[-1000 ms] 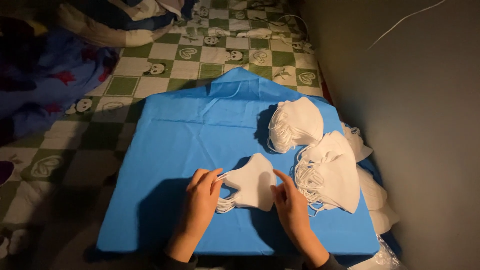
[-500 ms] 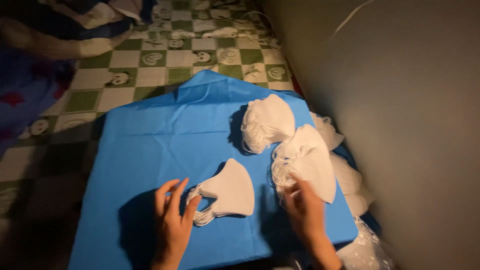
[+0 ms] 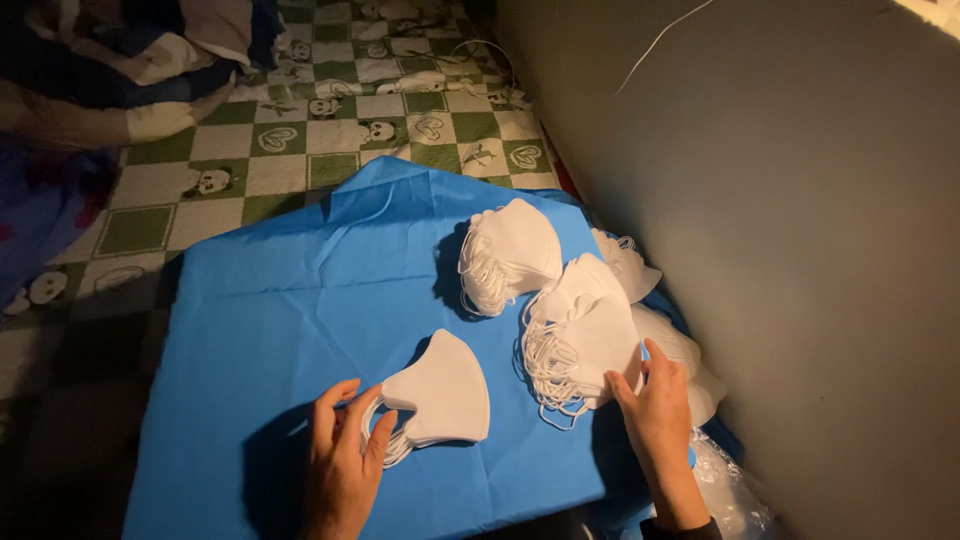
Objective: Sorting and inspecting white face masks one by one and placing them into a plastic bag.
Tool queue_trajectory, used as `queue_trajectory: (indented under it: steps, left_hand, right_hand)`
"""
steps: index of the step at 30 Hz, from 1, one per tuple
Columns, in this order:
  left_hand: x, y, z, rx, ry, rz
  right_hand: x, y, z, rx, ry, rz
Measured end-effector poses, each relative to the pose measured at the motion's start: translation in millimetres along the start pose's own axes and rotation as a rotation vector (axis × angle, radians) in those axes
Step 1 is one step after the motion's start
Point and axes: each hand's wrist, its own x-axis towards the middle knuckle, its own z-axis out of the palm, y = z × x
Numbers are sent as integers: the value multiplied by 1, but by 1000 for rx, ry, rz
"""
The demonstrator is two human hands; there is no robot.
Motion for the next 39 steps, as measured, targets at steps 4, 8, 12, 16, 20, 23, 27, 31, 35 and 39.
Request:
queue_trajectory:
  steps: [4, 8, 12, 16, 20, 23, 27, 31, 35, 39]
  left_hand:
    - [-2, -4, 3, -5, 26, -1]
    - [-3, -6, 3, 42, 81, 41]
    - [-2, -5, 2, 51, 131, 103]
    - [-2, -3, 2, 59, 181, 129]
    - [-4, -5, 6, 46, 160, 42]
    - [-2, -12, 12, 70, 202, 86]
    - [0, 13, 1, 0, 279, 193]
    - [8, 40, -5, -176, 241, 331]
    - [-1, 12, 21, -562, -66, 271]
    - [-10, -1, 17, -890, -65, -160]
  right_hand:
    - [-3, -5, -2, 39, 27, -27]
    - [0, 0, 0, 98, 55, -94]
    - [-3, -12, -8, 127, 8, -45]
    - [-6, -14, -10, 146, 82, -100]
    - [-6, -34, -33, 256, 122, -72]
    - [-8, -50, -59, 354, 103, -42]
    - [-31, -66, -95, 493, 24, -202]
    - [-52, -70, -102, 522, -145, -236]
    - [-65, -81, -87, 1015, -490, -231]
    - [-73, -97, -55, 1263, -605, 75]
